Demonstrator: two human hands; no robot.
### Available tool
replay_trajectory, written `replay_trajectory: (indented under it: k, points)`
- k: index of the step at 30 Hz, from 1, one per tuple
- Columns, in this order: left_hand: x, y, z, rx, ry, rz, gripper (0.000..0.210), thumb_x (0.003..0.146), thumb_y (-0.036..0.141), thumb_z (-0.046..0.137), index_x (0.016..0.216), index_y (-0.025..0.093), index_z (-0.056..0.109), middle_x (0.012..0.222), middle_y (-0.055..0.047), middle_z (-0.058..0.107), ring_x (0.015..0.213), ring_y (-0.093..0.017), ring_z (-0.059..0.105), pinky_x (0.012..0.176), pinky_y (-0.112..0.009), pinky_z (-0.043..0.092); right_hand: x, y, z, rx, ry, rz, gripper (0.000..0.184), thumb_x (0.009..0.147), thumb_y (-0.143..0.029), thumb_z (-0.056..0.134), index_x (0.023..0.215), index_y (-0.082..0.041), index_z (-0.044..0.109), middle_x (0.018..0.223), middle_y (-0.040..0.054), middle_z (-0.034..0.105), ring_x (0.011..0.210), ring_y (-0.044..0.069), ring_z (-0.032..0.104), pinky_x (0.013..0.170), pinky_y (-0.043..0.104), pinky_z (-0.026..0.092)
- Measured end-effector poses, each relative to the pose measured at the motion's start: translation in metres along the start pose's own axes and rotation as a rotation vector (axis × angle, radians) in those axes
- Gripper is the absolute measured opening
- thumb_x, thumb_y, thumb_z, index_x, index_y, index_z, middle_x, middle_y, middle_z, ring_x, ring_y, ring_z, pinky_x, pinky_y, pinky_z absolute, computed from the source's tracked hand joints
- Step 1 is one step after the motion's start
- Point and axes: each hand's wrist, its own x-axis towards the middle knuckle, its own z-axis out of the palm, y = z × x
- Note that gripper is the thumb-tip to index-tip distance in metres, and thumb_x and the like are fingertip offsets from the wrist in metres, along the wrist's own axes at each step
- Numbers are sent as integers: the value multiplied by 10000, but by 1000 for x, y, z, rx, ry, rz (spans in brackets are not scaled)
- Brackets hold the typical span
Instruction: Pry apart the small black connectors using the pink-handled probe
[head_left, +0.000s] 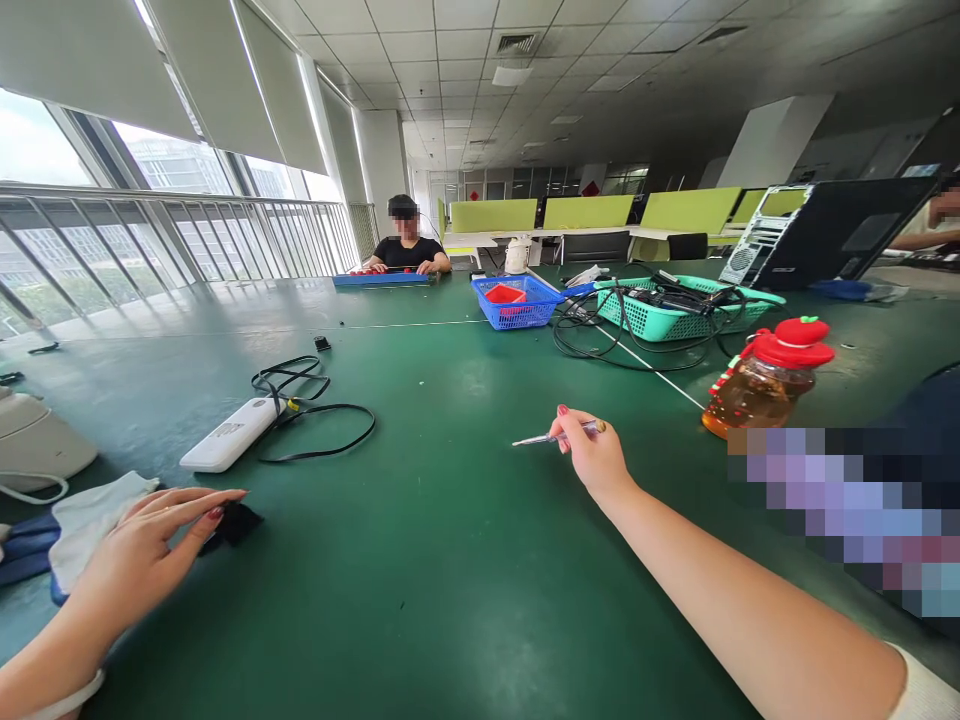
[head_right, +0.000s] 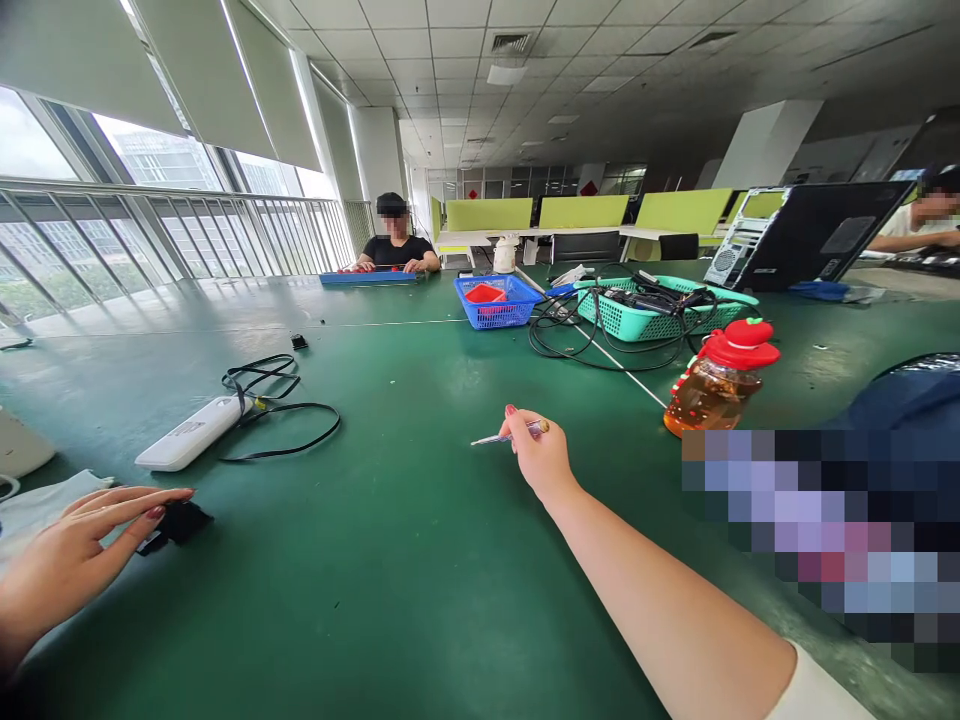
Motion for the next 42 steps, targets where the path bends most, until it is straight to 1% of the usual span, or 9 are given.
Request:
replay_trajectory:
  k: [3,9,14,19,23,26,29,34,42]
  points:
    - [2,-3,5,-1,-14,-28,559,823,608,344,1050,294,747,1061,-44,737,1006,-297,643,896,-454,512,0,0,0,-17,3,1,489,853,-571,535,539,-200,577,489,-15,429,509,130,425,494,263,326]
    - [3,-3,6,-18,-42,-41,575,832,607,332,1052,275,747,1054,-33,749,978,-273,665,873,-411,532,0,-2,0,-16,8,-3,486,853,-566,538,538,-198,580,495,-11,439,515,133,433,496,264,332]
    - [4,6,2,-29,-46,-15,560,836,605,353,1040,272,755,1038,-43,750,913,-238,683,832,-343,547,0,-1,0,-14,5,-10,490,847,-571,549,532,-197,573,493,-13,436,505,129,431,486,261,339]
    - [5,17,-2,-43,-67,3,505,832,575,405,1016,274,767,1067,-45,746,919,-238,696,842,-330,553,0,1,0,-12,-3,-25,486,849,-570,548,537,-199,574,494,-12,436,500,132,434,478,260,344]
    - [3,12,-4,-122,-74,-85,539,854,559,360,1066,248,746,1068,-42,748,891,-227,715,783,-310,580,1,1,0,-9,4,-23,481,846,-564,548,533,-201,576,490,-13,436,495,131,433,480,261,345]
    - [4,5,-3,-138,-106,-170,553,845,526,338,1119,233,719,1098,-36,742,983,-250,702,881,-370,565,0,0,0,8,4,-4,472,839,-558,562,532,-201,577,485,-17,431,489,127,424,480,260,344]
    - [6,3,-2,-151,-179,-184,555,833,531,334,1092,244,732,1215,-20,693,1081,-263,670,969,-406,524,0,0,0,9,-14,-4,473,845,-555,557,533,-200,573,491,-17,435,498,129,429,490,261,347]
    - [8,5,-3,-83,-255,-299,578,842,517,299,1087,235,740,1203,-31,697,1078,-278,672,968,-438,521,0,0,0,-12,-13,-25,488,855,-567,537,536,-200,572,490,-14,439,503,133,438,494,262,346]
    - [6,-15,6,19,-182,-159,509,779,490,401,1085,271,743,1263,-34,665,1096,-294,662,937,-434,538,-1,-4,0,-14,3,-5,507,823,-616,547,525,-205,568,480,-11,437,488,137,437,480,265,348]
